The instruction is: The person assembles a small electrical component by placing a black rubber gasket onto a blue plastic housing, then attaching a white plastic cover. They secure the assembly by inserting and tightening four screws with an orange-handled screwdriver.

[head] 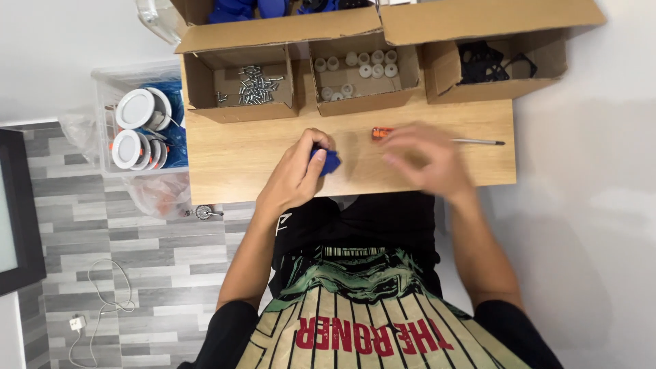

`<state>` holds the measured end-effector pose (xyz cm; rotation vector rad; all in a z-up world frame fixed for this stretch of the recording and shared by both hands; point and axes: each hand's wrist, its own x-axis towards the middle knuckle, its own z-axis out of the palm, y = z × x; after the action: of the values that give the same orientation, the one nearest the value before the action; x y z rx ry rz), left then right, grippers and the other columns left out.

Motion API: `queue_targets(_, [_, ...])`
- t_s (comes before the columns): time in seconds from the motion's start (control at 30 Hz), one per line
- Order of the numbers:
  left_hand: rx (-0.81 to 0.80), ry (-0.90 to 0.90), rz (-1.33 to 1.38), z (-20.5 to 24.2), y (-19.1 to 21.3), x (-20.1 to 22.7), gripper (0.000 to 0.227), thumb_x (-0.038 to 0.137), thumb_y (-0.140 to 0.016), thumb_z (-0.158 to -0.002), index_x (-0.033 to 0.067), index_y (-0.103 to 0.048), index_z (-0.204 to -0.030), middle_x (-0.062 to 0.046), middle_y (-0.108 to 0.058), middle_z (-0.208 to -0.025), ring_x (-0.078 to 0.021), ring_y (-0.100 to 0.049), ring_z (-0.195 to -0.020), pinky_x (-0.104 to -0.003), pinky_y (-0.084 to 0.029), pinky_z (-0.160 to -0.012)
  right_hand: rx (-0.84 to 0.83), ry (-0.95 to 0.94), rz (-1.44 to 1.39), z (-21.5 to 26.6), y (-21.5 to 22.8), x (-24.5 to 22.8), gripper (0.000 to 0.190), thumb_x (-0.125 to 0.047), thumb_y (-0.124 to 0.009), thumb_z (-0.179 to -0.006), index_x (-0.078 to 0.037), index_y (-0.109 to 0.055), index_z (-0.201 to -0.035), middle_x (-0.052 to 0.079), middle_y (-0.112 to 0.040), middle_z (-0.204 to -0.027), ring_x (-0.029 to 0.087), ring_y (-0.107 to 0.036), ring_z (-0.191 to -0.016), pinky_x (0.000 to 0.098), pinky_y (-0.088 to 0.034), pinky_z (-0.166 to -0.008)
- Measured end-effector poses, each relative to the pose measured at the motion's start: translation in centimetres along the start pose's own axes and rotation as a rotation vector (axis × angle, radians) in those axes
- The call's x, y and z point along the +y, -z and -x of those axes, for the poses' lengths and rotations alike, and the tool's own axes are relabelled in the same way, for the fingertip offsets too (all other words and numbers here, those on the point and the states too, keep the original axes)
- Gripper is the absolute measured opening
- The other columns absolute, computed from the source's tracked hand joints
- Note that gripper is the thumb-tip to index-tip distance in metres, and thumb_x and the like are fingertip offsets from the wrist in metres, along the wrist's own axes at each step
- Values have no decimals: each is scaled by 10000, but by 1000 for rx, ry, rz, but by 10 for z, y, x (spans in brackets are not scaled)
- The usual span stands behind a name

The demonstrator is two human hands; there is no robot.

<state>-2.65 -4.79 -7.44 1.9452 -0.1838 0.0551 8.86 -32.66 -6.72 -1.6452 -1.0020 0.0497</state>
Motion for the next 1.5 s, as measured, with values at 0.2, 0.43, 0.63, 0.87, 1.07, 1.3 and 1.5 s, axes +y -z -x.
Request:
queue_targets(0.2, [58, -253, -180, -6, -11, 11, 351, 282, -332, -1184, -21, -508, -1197, -200, -561, -1161, -348, -568, -1084, -444, -481, -942, -18, 56, 580, -39, 93, -34, 188, 44, -859, -1143, 107, -739, -1274, 259, -753, -1311, 399, -694, -1247, 496, -529, -1151])
queue_targets(0.43, [64, -278, -276, -4, -30, -5, 304, 239, -656, -1098, 9, -568, -1276, -165, -542, -1278, -353, -502, -1193, -473, -455, -1068, -232, -430, 871, -61, 150, 20, 346, -204, -663, -1199, 80, -753, -1376, 319, -737, -1248, 544, -648, -1104, 574, -482, -965])
queue_targets(0.63, [62, -308, -274, -4, -39, -19, 426, 282, -764, -1063, 14, -559, -1323, -160, -602, -1330, -350, -531, -1253, -466, -478, -1108, -315, -720, 899, -87, 160, 52, 605, -481, -752, -1084, -38, -701, -1493, 233, -703, -1410, 510, -584, -1281, 576, -485, -964])
queue_targets(0.87, [33, -318, -254, -6, -39, -13, 484, 347, -826, -1002, 26, -607, -1291, -115, -671, -1300, -321, -570, -1235, -440, -513, -1107, -505, -1264, 967, -125, 142, 49, 656, -632, -788, -957, -190, -742, -1439, 142, -729, -1414, 451, -682, -1208, 567, -559, -952])
queue_targets(1.07, [19, -294, -254, -6, -39, -19, 527, 380, -850, -968, 36, -623, -1297, -97, -670, -1305, -317, -565, -1251, -441, -508, -1119, -490, -1129, 1103, -104, 159, 98, 744, -646, -828, -947, -115, -729, -1458, 182, -724, -1424, 480, -692, -1197, 585, -609, -855])
queue_targets(1.3, [16, -274, -219, -6, -37, -16, 525, 369, -857, -963, 39, -624, -1297, -91, -672, -1301, -312, -562, -1254, -426, -496, -1130, -339, -813, 1129, -60, 203, 167, 103, -272, -765, -1042, -222, -848, -1078, 109, -818, -1034, 392, -746, -865, 545, -558, -614])
queue_targets(1.5, [16, -266, -217, -5, -37, -16, 533, 376, -864, -952, 45, -639, -1304, -75, -678, -1300, -298, -558, -1272, -420, -507, -1136, -261, -657, 1052, -52, 197, 144, 41, -229, -843, -1061, -188, -840, -1054, 3, -821, -1062, 279, -730, -928, 459, -537, -746])
